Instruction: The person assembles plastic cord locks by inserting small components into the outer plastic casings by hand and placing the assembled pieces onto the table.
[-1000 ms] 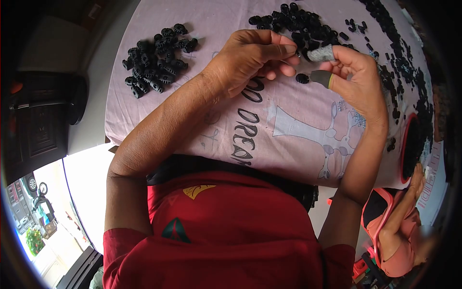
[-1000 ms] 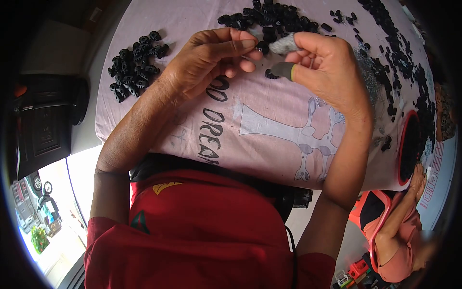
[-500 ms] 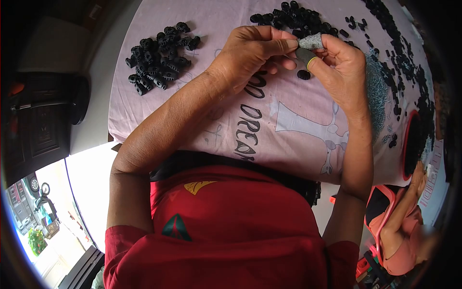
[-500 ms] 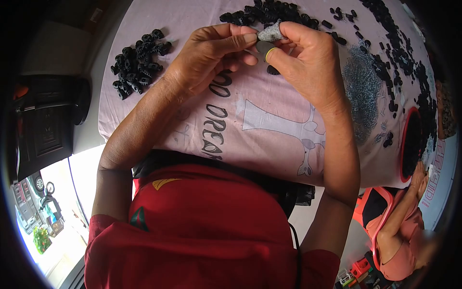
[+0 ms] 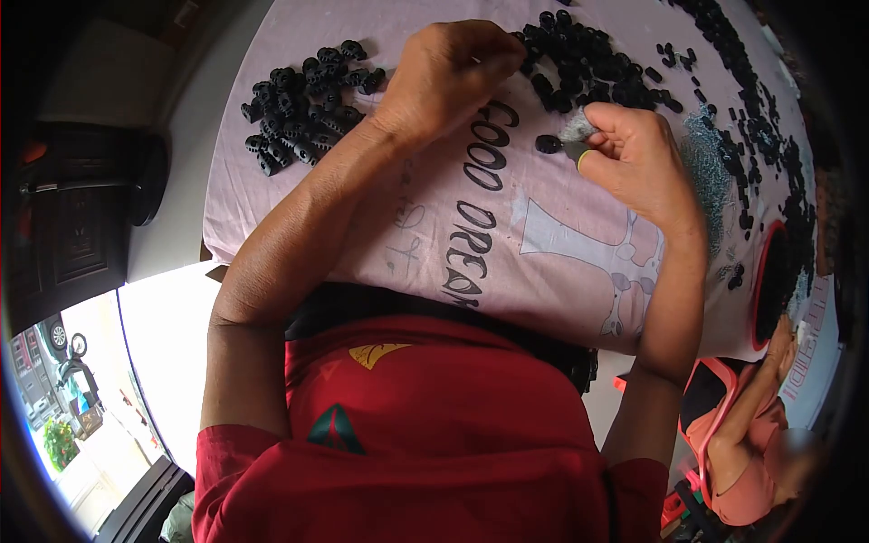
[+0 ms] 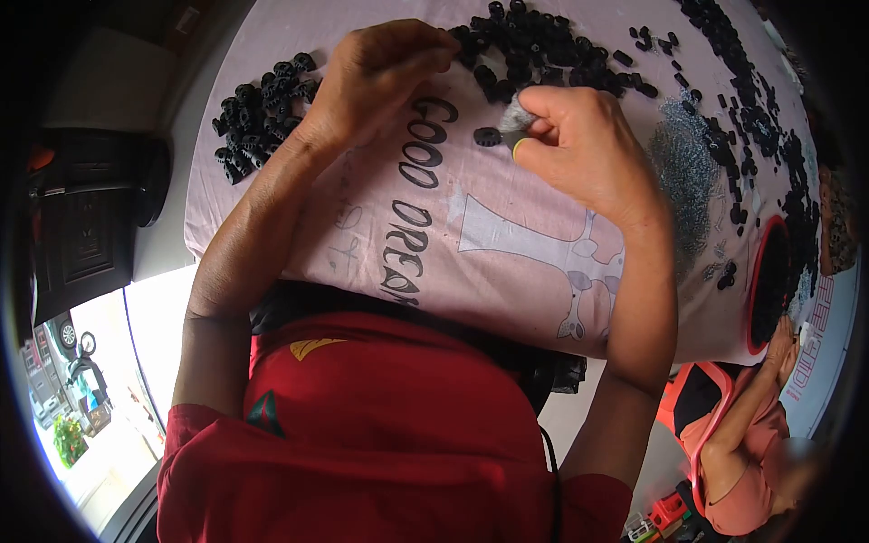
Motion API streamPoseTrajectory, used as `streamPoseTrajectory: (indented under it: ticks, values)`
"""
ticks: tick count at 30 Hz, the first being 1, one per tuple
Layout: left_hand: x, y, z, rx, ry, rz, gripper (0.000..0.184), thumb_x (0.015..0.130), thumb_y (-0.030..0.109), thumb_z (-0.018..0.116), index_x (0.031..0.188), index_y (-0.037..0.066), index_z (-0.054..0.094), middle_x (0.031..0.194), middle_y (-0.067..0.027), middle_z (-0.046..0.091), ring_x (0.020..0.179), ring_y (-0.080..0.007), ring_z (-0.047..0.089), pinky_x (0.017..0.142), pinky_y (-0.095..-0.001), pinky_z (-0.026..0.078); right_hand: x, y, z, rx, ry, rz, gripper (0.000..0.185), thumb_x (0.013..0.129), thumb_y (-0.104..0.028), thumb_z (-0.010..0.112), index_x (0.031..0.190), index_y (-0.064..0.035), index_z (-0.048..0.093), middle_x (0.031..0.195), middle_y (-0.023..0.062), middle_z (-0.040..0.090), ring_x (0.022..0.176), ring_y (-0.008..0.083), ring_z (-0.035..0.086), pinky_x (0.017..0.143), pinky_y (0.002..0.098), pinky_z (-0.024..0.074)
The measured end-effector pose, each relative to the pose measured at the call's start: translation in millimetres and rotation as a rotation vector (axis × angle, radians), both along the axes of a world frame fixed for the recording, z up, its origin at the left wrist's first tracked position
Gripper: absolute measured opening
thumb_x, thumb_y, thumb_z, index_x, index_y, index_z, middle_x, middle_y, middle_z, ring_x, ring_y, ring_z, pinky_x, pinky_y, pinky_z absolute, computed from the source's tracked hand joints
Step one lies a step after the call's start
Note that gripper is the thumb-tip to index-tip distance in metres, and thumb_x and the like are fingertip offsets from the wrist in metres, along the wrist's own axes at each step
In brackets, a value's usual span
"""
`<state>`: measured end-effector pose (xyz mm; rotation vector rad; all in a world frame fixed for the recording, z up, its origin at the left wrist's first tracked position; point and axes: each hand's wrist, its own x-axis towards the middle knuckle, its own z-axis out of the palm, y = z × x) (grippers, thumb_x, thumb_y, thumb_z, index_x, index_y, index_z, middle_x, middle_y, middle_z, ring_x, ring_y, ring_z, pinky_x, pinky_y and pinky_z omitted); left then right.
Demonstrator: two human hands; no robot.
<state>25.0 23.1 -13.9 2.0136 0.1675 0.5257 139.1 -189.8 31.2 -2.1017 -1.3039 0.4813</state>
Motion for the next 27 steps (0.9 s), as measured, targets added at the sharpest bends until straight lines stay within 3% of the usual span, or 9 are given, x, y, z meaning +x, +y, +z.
streamPoseTrajectory:
  ticks: [1,4,5,8,9,12,18,24,27]
  values:
    - [-1,-5,1,0.017,0.023,0.024,0.018,0.094,0.012,0.066,0.106,0.001,0.072,0.095,-0.0062,0.072,0.08,-0.0114,0.067,0.078,-0.0256,0.055,-4,2,0,0.034,-0.026,0.009,0.017,0.074,-0.001,0.063,0.072,0.0016,0.047,0.057,0.0036,0.046,0.056,0.0043,0.041,0.05,0.027,0.0365]
    - [-5,-15,10,0.036,0.128,-0.029,0.017,0.092,0.012,0.067,0.106,0.003,0.072,0.093,-0.0063,0.073,0.08,-0.0098,0.067,0.074,-0.0247,0.055,5,1,-5,0.086,-0.038,-0.057,0.016,0.075,0.0,0.063,0.074,0.0013,0.047,0.058,0.0043,0.045,0.056,0.0052,0.04,0.05,0.0269,0.036]
    - [-5,-17,11,0.021,0.164,-0.047,0.019,0.089,0.015,0.071,0.105,0.005,0.072,0.09,-0.0075,0.071,0.08,-0.0133,0.067,0.073,-0.027,0.055,11,-1,-9,0.094,-0.029,-0.094,0.016,0.076,0.001,0.062,0.074,0.0012,0.046,0.058,0.0045,0.045,0.056,0.0055,0.04,0.05,0.0269,0.0358]
    - [-4,-25,1,0.381,-0.058,-0.087,0.024,0.085,0.02,0.076,0.104,0.006,0.073,0.089,-0.0084,0.068,0.079,-0.0194,0.067,0.071,-0.0311,0.054,19,-4,-14,0.139,0.073,-0.088,0.018,0.076,0.001,0.062,0.073,0.0007,0.044,0.058,0.0042,0.041,0.056,0.0059,0.037,0.05,0.0274,0.0348]
    - [-3,-29,-1,0.411,-0.085,-0.072,0.028,0.081,0.023,0.078,0.103,0.007,0.073,0.089,-0.0097,0.065,0.082,-0.0251,0.066,0.073,-0.0348,0.054,17,-2,-12,0.098,0.065,-0.048,0.019,0.076,0.001,0.062,0.073,0.0006,0.043,0.058,0.0042,0.04,0.056,0.0062,0.036,0.049,0.0273,0.0345]
    - [-7,-27,0,0.45,-0.09,-0.135,0.029,0.079,0.022,0.078,0.104,0.007,0.073,0.09,-0.0102,0.066,0.085,-0.0266,0.066,0.075,-0.0356,0.054,6,1,-8,0.062,-0.096,-0.037,0.018,0.076,0.001,0.061,0.074,0.0009,0.044,0.058,0.0046,0.039,0.055,0.007,0.036,0.05,0.0276,0.0352]
    - [-7,-29,-2,0.496,-0.101,-0.124,0.025,0.08,0.018,0.078,0.099,0.005,0.071,0.091,-0.0105,0.068,0.085,-0.0246,0.067,0.076,-0.034,0.054,4,2,-8,0.119,-0.045,-0.04,0.014,0.076,0.002,0.062,0.077,0.0015,0.048,0.061,0.0057,0.048,0.056,0.0074,0.042,0.052,0.0277,0.0406]
    - [-7,-25,6,-0.121,0.128,-0.198,0.013,0.087,0.003,0.072,0.099,0.003,0.068,0.087,0.0007,0.069,0.079,-0.0047,0.063,0.071,-0.0192,0.049,7,0,-5,0.328,-0.03,-0.087,0.011,0.075,0.003,0.064,0.08,0.0014,0.055,0.069,0.0031,0.06,0.061,0.0051,0.052,0.057,0.0237,0.0465]
    - [-3,-21,1,-0.323,0.069,-0.285,0.011,0.088,0.002,0.072,0.099,0.005,0.068,0.087,0.0037,0.067,0.08,-0.0018,0.06,0.071,-0.0173,0.048,7,2,-3,0.414,-0.009,-0.07,0.011,0.075,0.003,0.066,0.08,0.0013,0.056,0.071,0.0029,0.063,0.064,0.0045,0.054,0.059,0.0229,0.0479]
